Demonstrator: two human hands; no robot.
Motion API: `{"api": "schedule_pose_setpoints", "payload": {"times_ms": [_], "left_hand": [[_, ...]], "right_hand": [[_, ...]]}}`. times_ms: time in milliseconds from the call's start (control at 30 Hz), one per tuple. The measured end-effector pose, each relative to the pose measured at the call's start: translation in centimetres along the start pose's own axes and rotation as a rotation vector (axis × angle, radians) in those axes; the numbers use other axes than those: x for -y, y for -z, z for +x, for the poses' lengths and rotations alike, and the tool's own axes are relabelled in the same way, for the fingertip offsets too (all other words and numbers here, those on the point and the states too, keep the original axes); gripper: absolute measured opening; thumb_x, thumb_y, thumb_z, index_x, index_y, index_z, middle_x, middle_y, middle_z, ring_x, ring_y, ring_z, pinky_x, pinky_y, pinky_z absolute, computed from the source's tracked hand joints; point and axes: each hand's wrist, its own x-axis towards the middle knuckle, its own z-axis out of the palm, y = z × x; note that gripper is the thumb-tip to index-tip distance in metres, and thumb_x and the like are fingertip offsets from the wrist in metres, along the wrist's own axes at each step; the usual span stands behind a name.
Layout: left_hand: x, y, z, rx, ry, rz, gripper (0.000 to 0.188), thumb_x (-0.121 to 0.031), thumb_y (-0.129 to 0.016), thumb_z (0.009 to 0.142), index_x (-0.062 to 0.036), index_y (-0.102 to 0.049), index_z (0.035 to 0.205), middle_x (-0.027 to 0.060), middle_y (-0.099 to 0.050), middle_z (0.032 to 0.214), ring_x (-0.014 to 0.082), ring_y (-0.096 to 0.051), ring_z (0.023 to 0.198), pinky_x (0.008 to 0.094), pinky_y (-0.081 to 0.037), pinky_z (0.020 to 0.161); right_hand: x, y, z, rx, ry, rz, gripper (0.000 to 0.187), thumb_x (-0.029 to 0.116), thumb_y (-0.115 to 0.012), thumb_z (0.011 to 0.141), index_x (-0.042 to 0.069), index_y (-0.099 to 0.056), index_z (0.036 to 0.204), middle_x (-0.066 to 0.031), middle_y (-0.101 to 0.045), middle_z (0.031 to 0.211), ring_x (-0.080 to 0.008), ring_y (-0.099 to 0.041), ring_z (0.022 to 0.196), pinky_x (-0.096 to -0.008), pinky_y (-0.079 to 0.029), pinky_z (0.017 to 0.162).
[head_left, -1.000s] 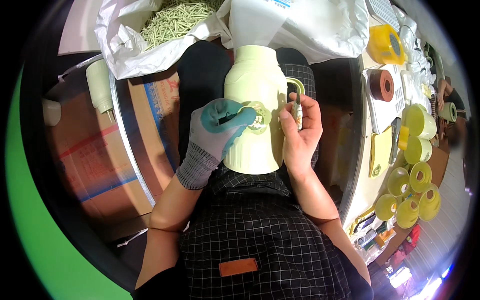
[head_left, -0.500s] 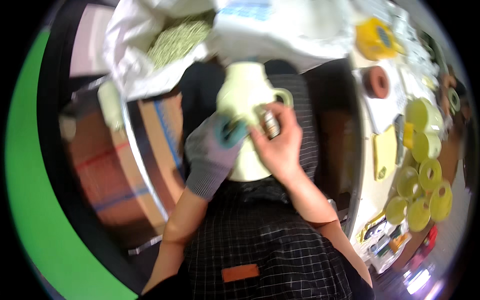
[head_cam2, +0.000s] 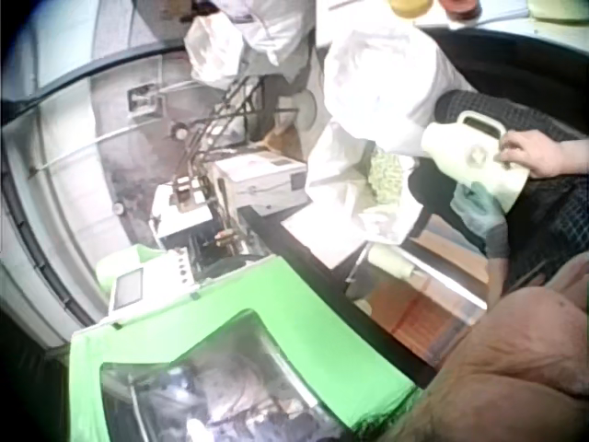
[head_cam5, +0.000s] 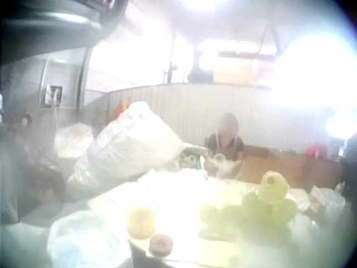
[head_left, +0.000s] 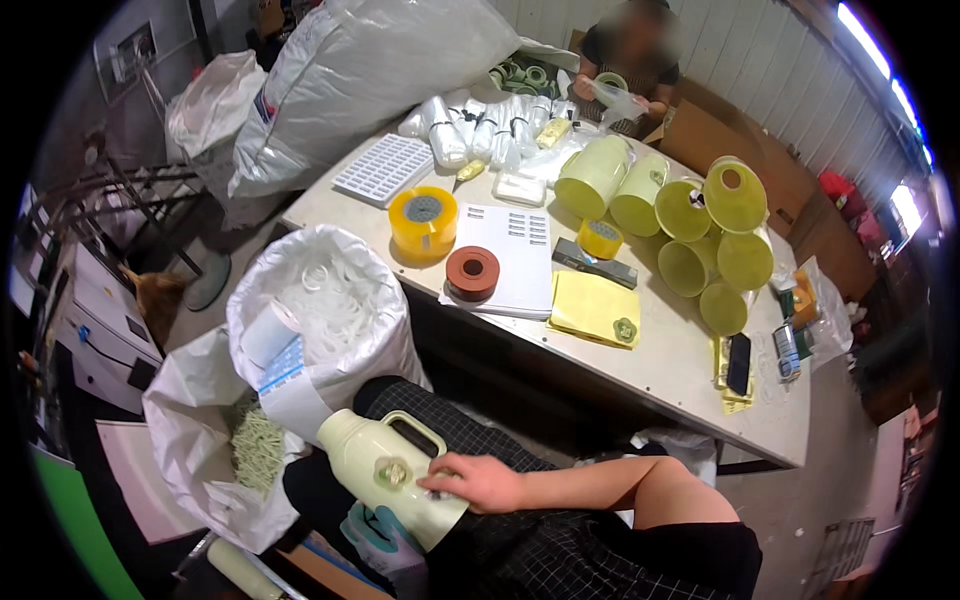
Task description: The person applies adhesive labels and a circular sticker to a plastic jug, then places it on a conveyor and processes another jug.
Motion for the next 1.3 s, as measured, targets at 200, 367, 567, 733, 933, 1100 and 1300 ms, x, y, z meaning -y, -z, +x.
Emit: {"api": "schedule_pose_setpoints", "payload": {"times_ms": [200,367,567,733,933,1100,1300], "left_hand": [[-1.1,0.4,2.5,-0.265,0.069,-0.620,0.038,-0.014,-0.055,0.106,0.0024,-0.054,0.141,0.0141,-0.061,0.130,0.0191,-0.060,0.094,0.0320,-0.052,0.084],[2.3,-0.4,0.8,-0.048,0.174,-0.636,0.040,-0.020,-0.054,0.110,-0.0001,-0.054,0.144,0.0131,-0.064,0.130,0.0141,-0.061,0.095,0.0293,-0.051,0.082],[1.1,-1.4,1.2,0.048,0.175,-0.658,0.032,-0.011,-0.056,0.108,0.0055,-0.057,0.136,0.0124,-0.063,0.122,0.0175,-0.061,0.098,0.0320,-0.052,0.089],[0.4,-2.1,0.8,0.070,0.173,-0.739,0.028,-0.005,-0.054,0.106,0.0056,-0.060,0.131,0.0117,-0.064,0.121,0.0165,-0.061,0.099,0.0300,-0.052,0.090],[1.6,-2.0,0.8,0.064,0.252,-0.634,0.035,-0.009,-0.054,0.107,0.0001,-0.059,0.141,0.0112,-0.065,0.134,0.0159,-0.063,0.108,0.0302,-0.051,0.097],[4.9,4.9,5.1,-0.108,-0.014,-0.172,0.057,-0.024,-0.047,0.111,0.0030,-0.035,0.159,0.0198,-0.044,0.161,0.0322,-0.041,0.150,0.0433,-0.034,0.124],[2.3,-2.5,1.3,0.296,-0.129,-0.194,0.062,-0.031,-0.060,0.104,0.0062,-0.043,0.151,0.0242,-0.049,0.154,0.0380,-0.046,0.144,0.0478,-0.037,0.121]], "right_hand": [[-5.0,9.0,3.2,-0.613,0.255,-0.157,0.067,-0.001,-0.077,0.066,0.010,-0.065,0.132,-0.0139,-0.069,0.125,-0.0347,-0.071,0.107,-0.0421,-0.061,0.089],[-13.8,24.4,7.4,-1.065,0.160,-0.648,0.057,-0.004,-0.080,0.074,0.007,-0.060,0.127,-0.0175,-0.068,0.114,-0.0374,-0.068,0.094,-0.0436,-0.058,0.076],[-21.2,37.0,10.9,-1.248,-0.321,-0.792,0.053,0.026,-0.077,0.093,0.009,-0.053,0.137,-0.0176,-0.063,0.123,-0.0425,-0.068,0.104,-0.0493,-0.057,0.084],[-23.7,27.5,8.8,-0.983,-0.520,-0.567,0.058,0.037,-0.074,0.096,0.007,-0.051,0.140,-0.0192,-0.063,0.135,-0.0430,-0.066,0.112,-0.0506,-0.054,0.093],[-24.4,23.8,3.8,-0.751,-0.706,-0.868,0.072,0.041,-0.076,0.094,-0.002,-0.051,0.146,-0.0222,-0.060,0.140,-0.0428,-0.051,0.135,-0.0539,-0.042,0.111],[-14.5,20.3,12.4,-0.911,0.047,-0.028,0.079,0.052,-0.051,0.105,0.001,-0.033,0.164,-0.0193,-0.031,0.171,-0.0351,-0.028,0.158,-0.0486,-0.022,0.127],[4.2,-0.8,13.2,-0.107,-0.070,1.687,0.079,0.059,-0.046,0.105,0.007,-0.035,0.164,-0.0179,-0.029,0.171,-0.0392,-0.027,0.156,-0.0540,-0.025,0.126]]}}
